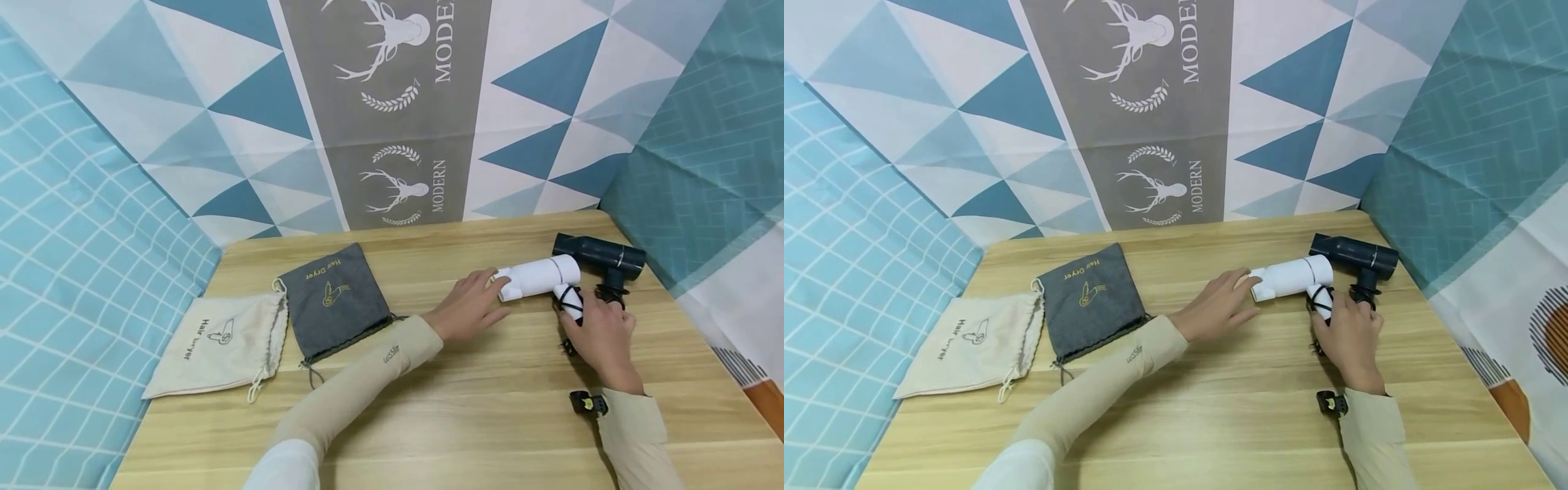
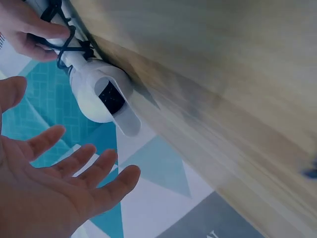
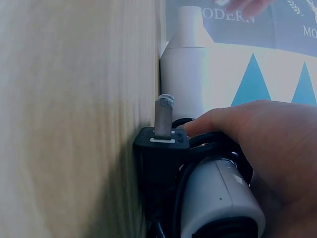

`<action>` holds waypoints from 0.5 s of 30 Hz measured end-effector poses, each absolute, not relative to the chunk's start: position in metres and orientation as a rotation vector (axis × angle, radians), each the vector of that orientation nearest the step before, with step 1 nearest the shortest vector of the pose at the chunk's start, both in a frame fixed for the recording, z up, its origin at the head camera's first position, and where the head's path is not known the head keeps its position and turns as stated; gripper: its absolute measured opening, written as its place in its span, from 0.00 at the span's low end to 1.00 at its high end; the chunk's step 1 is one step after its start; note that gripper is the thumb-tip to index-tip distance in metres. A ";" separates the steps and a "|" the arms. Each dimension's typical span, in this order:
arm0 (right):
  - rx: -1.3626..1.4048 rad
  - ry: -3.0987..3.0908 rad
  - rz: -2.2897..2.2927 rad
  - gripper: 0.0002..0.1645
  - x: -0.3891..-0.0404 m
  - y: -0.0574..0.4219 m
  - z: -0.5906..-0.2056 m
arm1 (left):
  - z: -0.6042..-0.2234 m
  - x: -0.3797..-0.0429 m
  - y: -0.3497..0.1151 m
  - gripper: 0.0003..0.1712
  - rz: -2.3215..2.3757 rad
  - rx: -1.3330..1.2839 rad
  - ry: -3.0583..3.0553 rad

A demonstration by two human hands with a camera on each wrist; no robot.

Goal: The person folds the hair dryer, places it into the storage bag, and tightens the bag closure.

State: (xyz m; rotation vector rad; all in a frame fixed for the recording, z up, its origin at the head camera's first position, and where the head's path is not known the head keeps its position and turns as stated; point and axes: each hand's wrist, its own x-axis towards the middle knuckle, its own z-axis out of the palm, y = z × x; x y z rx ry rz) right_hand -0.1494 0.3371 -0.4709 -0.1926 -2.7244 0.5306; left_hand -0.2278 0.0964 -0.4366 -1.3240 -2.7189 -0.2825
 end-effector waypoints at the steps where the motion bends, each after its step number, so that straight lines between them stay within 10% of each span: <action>1: -0.193 -2.720 0.531 0.30 -0.149 0.338 -0.471 | -0.435 -0.230 0.101 0.34 -0.285 -1.318 -2.713; 15: -0.183 -2.712 0.518 0.28 -0.150 0.337 -0.472 | -0.443 -0.264 0.148 0.36 -0.437 -1.305 -2.729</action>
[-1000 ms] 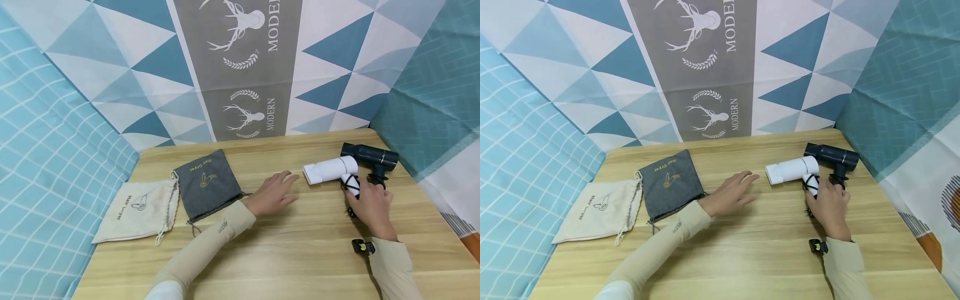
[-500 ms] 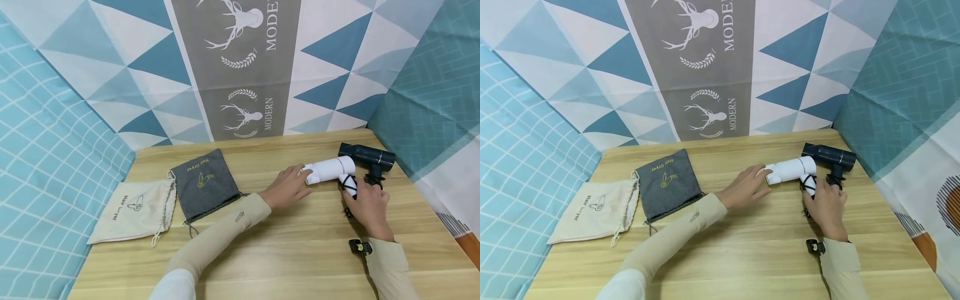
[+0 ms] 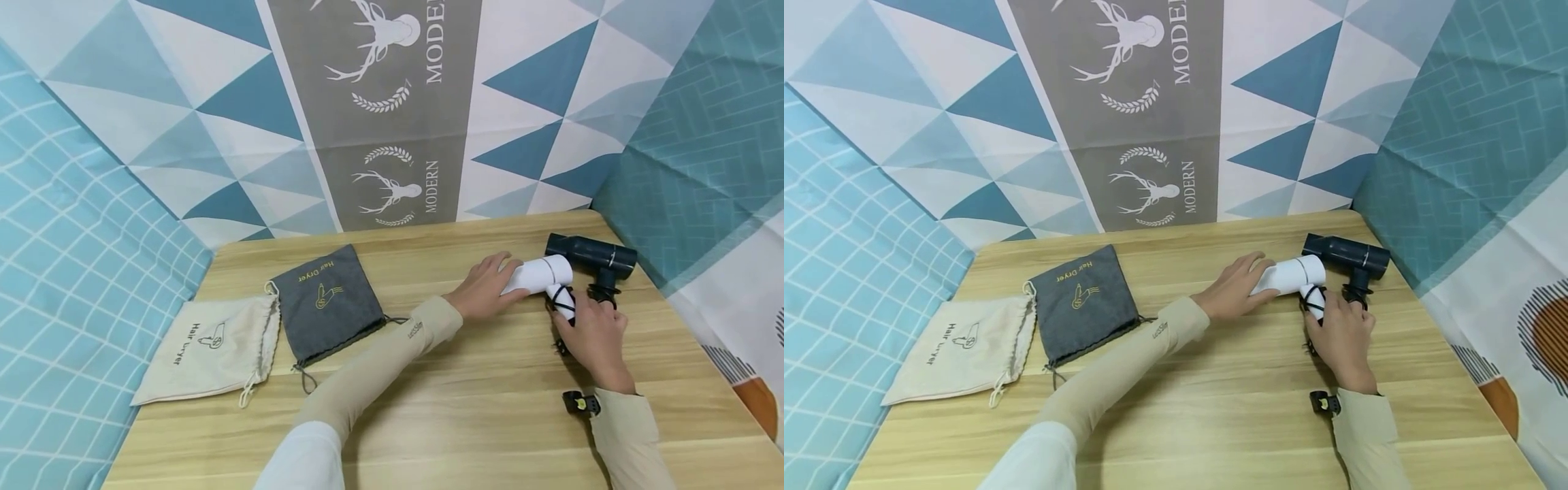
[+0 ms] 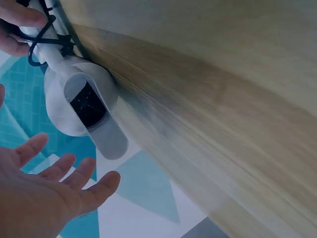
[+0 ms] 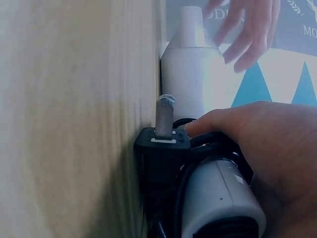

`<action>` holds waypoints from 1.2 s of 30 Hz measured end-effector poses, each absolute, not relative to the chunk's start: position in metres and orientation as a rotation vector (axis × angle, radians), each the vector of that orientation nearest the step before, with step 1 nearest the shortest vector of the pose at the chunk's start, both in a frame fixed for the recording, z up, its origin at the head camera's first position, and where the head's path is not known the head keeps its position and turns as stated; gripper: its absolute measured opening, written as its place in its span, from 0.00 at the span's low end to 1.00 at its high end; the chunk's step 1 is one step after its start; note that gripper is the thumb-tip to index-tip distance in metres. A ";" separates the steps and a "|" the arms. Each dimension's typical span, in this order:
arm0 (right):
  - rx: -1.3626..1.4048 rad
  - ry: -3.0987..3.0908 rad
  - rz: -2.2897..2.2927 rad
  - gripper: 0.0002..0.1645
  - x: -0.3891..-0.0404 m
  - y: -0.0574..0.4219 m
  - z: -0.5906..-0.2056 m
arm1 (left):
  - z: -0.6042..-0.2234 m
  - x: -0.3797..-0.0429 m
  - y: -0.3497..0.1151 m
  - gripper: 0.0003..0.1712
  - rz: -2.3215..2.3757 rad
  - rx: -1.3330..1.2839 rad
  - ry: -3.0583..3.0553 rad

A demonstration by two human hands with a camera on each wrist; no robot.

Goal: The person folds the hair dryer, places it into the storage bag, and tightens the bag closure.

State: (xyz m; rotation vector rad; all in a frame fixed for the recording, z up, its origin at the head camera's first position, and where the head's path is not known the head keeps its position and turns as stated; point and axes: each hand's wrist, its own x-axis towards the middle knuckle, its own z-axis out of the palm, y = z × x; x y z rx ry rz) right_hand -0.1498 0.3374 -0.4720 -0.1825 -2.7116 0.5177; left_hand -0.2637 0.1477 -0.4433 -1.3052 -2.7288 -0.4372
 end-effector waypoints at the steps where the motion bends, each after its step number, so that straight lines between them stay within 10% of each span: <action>1: -0.183 -2.709 0.517 0.28 -0.150 0.337 -0.472 | -0.443 -0.266 0.150 0.35 -0.450 -1.311 -2.736; 36: -0.113 -2.676 0.674 0.31 -0.152 0.336 -0.467 | -0.464 -0.295 0.155 0.35 -1.446 -1.268 -3.088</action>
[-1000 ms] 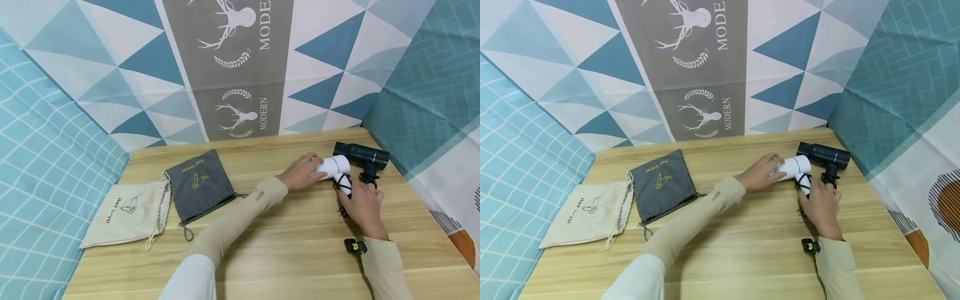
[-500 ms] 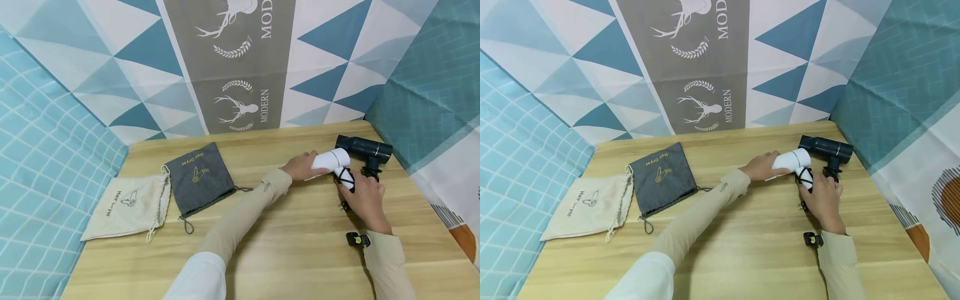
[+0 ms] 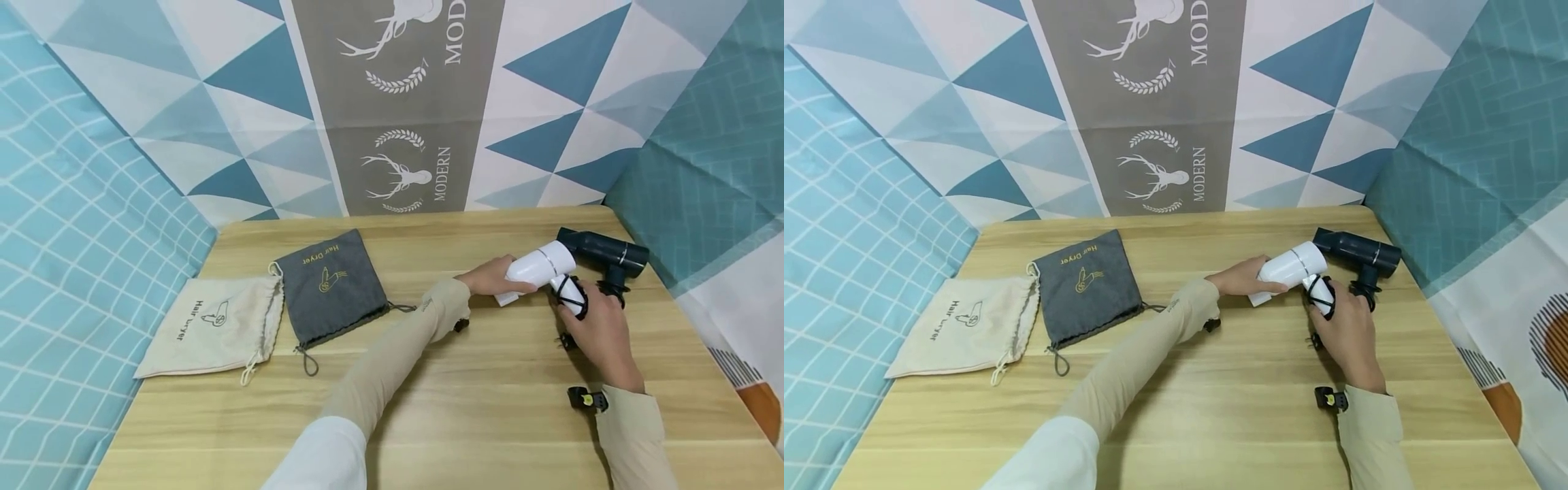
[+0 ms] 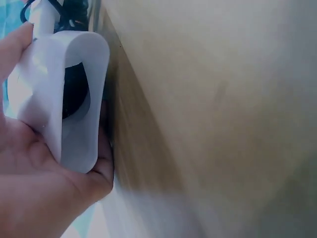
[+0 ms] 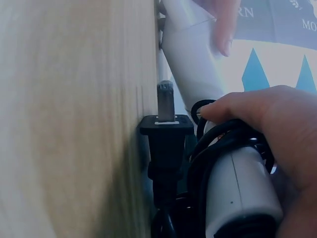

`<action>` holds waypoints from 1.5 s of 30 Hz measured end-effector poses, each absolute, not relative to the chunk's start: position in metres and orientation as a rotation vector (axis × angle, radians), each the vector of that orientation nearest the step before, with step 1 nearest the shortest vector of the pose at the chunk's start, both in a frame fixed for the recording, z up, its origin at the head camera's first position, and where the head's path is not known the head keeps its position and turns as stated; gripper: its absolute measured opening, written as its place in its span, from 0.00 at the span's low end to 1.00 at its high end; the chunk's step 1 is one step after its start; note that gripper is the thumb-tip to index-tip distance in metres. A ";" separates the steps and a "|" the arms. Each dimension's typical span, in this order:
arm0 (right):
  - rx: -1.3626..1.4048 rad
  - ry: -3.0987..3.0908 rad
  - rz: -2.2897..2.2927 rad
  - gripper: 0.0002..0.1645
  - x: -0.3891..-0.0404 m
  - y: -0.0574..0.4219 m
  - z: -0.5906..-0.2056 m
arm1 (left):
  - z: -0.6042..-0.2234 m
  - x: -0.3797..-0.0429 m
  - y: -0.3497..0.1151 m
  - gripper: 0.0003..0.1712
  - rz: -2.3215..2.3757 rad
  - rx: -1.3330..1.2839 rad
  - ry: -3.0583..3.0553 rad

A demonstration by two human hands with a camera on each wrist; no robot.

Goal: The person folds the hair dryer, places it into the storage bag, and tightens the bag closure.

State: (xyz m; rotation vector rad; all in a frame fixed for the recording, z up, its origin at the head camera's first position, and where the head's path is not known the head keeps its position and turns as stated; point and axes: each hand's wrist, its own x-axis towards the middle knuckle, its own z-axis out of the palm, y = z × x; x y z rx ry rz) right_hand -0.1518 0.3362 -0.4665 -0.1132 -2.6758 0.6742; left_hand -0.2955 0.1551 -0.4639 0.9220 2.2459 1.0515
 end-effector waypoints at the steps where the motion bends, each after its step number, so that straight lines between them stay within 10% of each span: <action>1: -0.110 -2.664 0.681 0.31 -0.151 0.336 -0.466 | -0.465 -0.295 0.154 0.34 1.078 0.907 2.224; 45: -0.075 -2.787 1.395 0.45 -0.138 0.342 -0.459 | -0.478 -0.287 0.137 0.30 1.282 0.752 2.183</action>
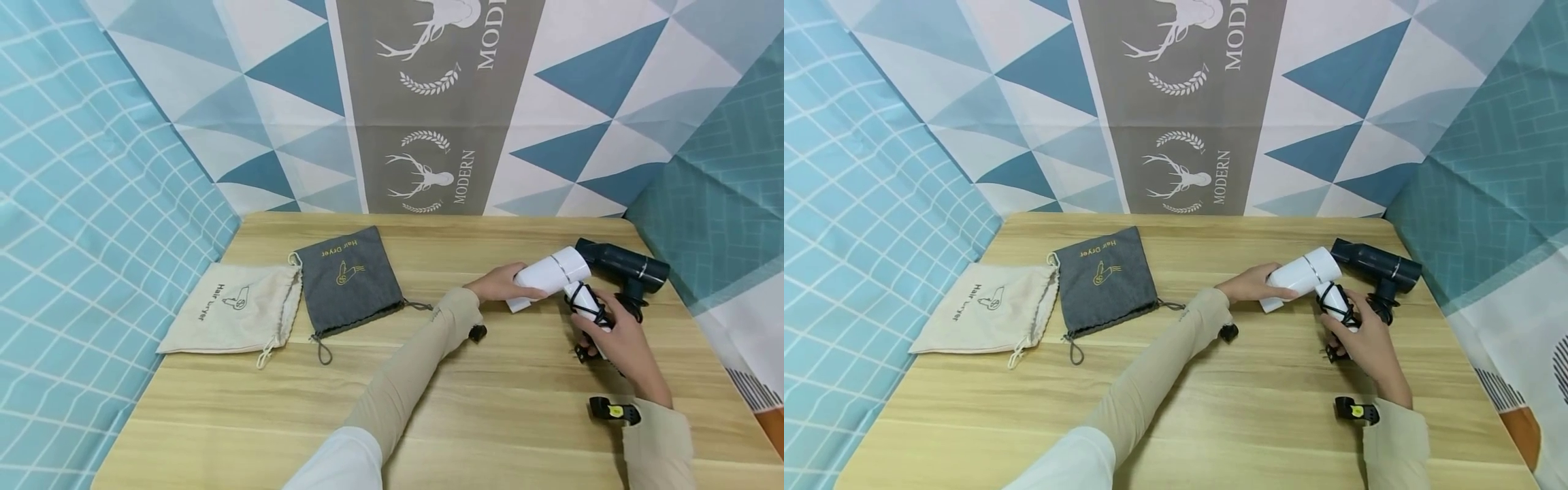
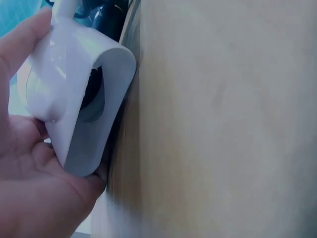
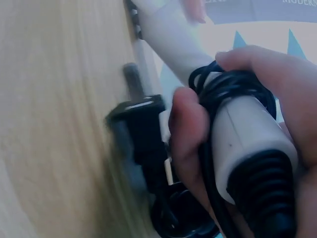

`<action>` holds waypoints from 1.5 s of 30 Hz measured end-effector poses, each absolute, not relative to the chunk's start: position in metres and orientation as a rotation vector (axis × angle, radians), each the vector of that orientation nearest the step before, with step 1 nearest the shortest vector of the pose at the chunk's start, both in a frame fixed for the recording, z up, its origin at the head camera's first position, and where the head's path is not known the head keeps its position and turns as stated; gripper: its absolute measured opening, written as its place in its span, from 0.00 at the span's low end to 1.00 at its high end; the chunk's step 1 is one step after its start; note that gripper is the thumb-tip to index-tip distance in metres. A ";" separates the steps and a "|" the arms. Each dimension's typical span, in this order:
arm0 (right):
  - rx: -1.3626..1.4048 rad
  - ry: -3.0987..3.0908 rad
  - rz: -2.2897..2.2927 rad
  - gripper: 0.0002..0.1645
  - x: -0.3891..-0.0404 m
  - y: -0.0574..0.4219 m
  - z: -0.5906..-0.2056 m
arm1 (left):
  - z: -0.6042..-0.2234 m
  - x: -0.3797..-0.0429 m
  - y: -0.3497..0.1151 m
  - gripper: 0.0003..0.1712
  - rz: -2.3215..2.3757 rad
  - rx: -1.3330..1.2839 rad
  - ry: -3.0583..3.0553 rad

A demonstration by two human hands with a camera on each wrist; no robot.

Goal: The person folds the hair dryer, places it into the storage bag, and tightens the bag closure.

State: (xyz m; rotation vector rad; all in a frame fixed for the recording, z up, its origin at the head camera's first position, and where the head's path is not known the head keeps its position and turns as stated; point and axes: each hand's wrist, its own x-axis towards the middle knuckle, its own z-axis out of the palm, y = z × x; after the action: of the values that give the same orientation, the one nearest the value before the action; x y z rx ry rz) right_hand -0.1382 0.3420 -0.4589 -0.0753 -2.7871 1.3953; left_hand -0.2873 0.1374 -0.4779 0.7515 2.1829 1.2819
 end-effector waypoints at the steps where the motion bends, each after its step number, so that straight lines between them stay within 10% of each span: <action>1: -0.087 -2.785 1.373 0.44 -0.138 0.341 -0.460 | -0.478 -0.287 0.137 0.30 1.281 0.744 2.186; 45: 0.069 -2.693 1.301 0.34 -0.126 0.293 -0.438 | -0.430 -0.209 0.062 0.40 1.123 0.728 2.625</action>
State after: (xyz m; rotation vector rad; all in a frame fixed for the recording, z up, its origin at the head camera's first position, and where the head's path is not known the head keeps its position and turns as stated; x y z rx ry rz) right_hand -0.1256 0.2928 -0.4378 0.0690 -2.6934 1.3012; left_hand -0.2092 0.0619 -0.4303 0.7281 2.6249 1.1226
